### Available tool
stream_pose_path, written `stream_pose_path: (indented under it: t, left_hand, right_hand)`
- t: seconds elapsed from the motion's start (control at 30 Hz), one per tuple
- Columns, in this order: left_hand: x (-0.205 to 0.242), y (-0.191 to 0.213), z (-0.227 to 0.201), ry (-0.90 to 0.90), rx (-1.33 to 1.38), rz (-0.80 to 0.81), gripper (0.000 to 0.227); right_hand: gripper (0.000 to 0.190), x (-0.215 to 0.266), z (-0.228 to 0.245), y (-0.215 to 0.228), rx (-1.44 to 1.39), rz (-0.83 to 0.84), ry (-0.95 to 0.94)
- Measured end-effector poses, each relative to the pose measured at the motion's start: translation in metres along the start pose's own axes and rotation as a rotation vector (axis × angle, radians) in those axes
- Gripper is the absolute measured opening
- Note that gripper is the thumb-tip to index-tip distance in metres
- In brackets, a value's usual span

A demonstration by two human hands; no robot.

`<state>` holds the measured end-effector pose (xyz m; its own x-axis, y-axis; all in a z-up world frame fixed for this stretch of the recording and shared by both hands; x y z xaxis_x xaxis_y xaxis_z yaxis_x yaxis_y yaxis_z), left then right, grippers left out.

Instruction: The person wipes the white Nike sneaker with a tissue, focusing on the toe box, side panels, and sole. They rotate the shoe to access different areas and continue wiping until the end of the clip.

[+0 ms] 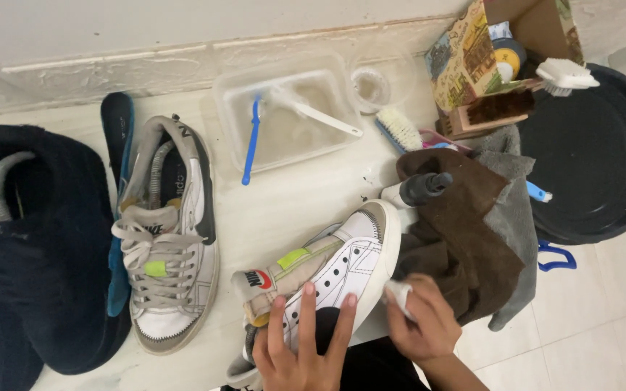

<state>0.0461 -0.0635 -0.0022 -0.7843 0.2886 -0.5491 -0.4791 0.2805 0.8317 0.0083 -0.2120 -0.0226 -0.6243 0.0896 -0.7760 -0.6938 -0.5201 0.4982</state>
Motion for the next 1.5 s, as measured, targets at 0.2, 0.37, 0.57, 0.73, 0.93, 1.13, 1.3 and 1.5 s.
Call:
stream_pose_path:
  t: [0.2,0.37,0.57,0.73,0.93,1.13,1.3,1.5]
  left_hand:
    - [0.000,-0.001,-0.001,0.018,0.005,0.006,0.045]
    - [0.003,-0.003,-0.004,0.021,-0.007,0.034,0.051]
    - [0.001,-0.003,-0.008,0.029,0.009,-0.059,0.039]
    - [0.002,-0.003,-0.008,0.021,-0.005,-0.001,0.042]
    - [0.014,-0.009,-0.013,0.025,-0.003,-0.037,0.045]
    - [0.014,-0.009,-0.012,0.023,-0.022,-0.020,0.051]
    - [0.016,-0.011,-0.013,0.045,-0.017,-0.069,0.041]
    - [0.009,-0.006,-0.010,0.026,-0.014,-0.044,0.036]
  right_hand:
    - [0.010,0.004,0.005,-0.001,-0.017,-0.030,0.039]
    - [0.010,-0.003,-0.002,0.000,-0.026,-0.006,-0.005]
    - [0.008,0.007,-0.006,0.003,-0.049,0.013,-0.026]
    - [0.008,-0.006,0.001,0.003,-0.005,-0.044,-0.037]
    - [0.012,-0.015,0.005,0.004,-0.005,-0.050,-0.106]
    - [0.013,-0.023,0.007,0.001,0.038,-0.088,-0.192]
    - [0.010,-0.014,0.008,0.003,0.002,-0.028,-0.167]
    - [0.014,-0.005,0.006,0.002,0.012,0.055,-0.062]
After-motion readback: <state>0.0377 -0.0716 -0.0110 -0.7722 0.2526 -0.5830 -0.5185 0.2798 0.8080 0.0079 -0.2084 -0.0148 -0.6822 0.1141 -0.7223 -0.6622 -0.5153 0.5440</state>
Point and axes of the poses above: each hand's wrist, its own x-axis away from the middle knuckle, its own y-axis out of the back of the hand, z = x × y, the point moved 6 cm from there along -x, towards the middle knuckle, and after that the axes turned 9 degrees about y, right-handed, at the moved point
